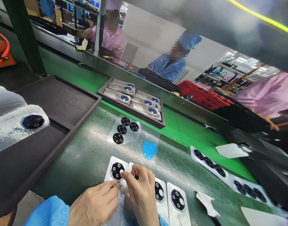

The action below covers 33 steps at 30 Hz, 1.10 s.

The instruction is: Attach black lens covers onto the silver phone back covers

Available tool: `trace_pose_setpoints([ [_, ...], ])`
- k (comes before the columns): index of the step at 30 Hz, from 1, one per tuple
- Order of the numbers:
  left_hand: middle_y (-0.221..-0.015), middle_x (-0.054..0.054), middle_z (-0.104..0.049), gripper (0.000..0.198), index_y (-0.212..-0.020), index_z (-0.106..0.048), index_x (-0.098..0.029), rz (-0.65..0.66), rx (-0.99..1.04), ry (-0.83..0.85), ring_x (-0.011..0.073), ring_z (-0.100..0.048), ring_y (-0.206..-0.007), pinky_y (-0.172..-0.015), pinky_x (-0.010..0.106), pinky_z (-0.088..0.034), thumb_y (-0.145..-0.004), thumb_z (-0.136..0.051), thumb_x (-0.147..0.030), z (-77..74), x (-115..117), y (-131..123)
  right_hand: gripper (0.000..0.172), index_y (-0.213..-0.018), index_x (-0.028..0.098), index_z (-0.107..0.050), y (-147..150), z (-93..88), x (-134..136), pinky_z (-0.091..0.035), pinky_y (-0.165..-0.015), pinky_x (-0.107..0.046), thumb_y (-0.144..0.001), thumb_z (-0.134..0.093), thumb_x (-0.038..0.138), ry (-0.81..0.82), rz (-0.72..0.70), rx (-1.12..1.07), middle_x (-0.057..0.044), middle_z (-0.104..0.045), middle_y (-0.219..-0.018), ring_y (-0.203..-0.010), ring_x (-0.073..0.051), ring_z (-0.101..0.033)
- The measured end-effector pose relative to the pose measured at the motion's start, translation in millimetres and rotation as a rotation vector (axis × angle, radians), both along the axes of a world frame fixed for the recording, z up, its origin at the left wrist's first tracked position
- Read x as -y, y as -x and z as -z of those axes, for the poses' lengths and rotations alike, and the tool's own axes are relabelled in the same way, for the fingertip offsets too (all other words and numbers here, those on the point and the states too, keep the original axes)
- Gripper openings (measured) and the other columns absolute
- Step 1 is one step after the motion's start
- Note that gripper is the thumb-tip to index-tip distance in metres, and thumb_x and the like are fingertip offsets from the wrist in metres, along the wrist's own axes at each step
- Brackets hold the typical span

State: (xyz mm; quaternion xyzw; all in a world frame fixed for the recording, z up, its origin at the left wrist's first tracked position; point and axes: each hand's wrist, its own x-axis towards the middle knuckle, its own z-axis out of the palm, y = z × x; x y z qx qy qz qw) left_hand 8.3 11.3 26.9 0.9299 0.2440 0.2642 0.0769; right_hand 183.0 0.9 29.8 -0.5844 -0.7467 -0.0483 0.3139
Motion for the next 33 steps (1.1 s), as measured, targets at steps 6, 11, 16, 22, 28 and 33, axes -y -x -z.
trace_pose_setpoints([
  [6,-0.099,0.006,-0.071,0.029,-0.098,-0.063,-0.012,-0.023,0.012,-0.013,0.0184,-0.068,-0.097,-0.085,0.029,-0.059,-0.098,-0.035,-0.007,-3.5,-2,-2,0.026,-0.091,0.022,-0.064,-5,-10.8,-2,-0.035,-0.070,-0.032,-0.093,-0.044,0.005,0.037,-0.034,0.026,-0.004,-0.048,-0.092,-0.080,-0.020,-0.044],
  [11,-0.095,0.006,-0.070,0.028,-0.095,-0.063,-0.013,-0.023,0.015,-0.016,0.0187,-0.068,-0.096,-0.082,0.029,-0.060,-0.098,-0.036,-0.008,-3.9,-2,-2,0.025,-0.090,0.021,-0.062,0,-11.5,-12,-0.035,-0.070,-0.033,-0.093,-0.043,0.004,0.026,0.000,0.028,-0.005,-0.048,-0.094,-0.082,-0.020,-0.044],
  [16,-0.092,0.005,-0.070,0.029,-0.093,-0.063,-0.013,-0.017,-0.027,-0.028,0.0185,-0.069,-0.092,-0.080,0.029,-0.061,-0.097,-0.035,-0.008,-5.0,-2,-1,0.026,-0.087,0.021,-0.061,6,-4.2,-18,-0.033,-0.070,-0.033,-0.088,-0.046,0.000,0.067,-0.030,0.077,-0.005,-0.050,-0.094,-0.082,-0.020,-0.044],
  [22,-0.089,0.004,-0.068,0.028,-0.086,-0.062,-0.014,-0.037,-0.015,-0.009,0.0178,-0.069,-0.091,-0.079,0.028,-0.060,-0.098,-0.037,-0.010,-2.0,-1,-3,0.025,-0.093,0.021,-0.062,6,-3.2,-13,-0.033,-0.071,-0.034,-0.094,-0.043,0.006,0.017,-0.005,0.013,-0.005,-0.049,-0.093,-0.081,-0.020,-0.044],
  [28,-0.091,0.004,-0.069,0.026,-0.089,-0.062,-0.015,-0.037,-0.027,0.035,0.0179,-0.069,-0.092,-0.081,0.028,-0.060,-0.099,-0.037,-0.011,0.4,1,-3,0.028,-0.091,0.022,-0.061,8,-3.3,-14,-0.033,-0.069,-0.033,-0.087,-0.045,0.000,0.044,-0.046,0.132,-0.005,-0.051,-0.092,-0.080,-0.020,-0.046],
  [33,-0.092,0.004,-0.069,0.026,-0.088,-0.061,-0.016,-0.053,-0.033,0.034,0.0176,-0.069,-0.095,-0.083,0.028,-0.060,-0.098,-0.038,-0.011,2.2,2,-2,0.028,-0.094,0.021,-0.061,7,-4.3,-15,-0.034,-0.071,-0.035,-0.091,-0.040,0.002,0.002,-0.010,0.111,-0.006,-0.050,-0.093,-0.084,-0.022,-0.045],
])
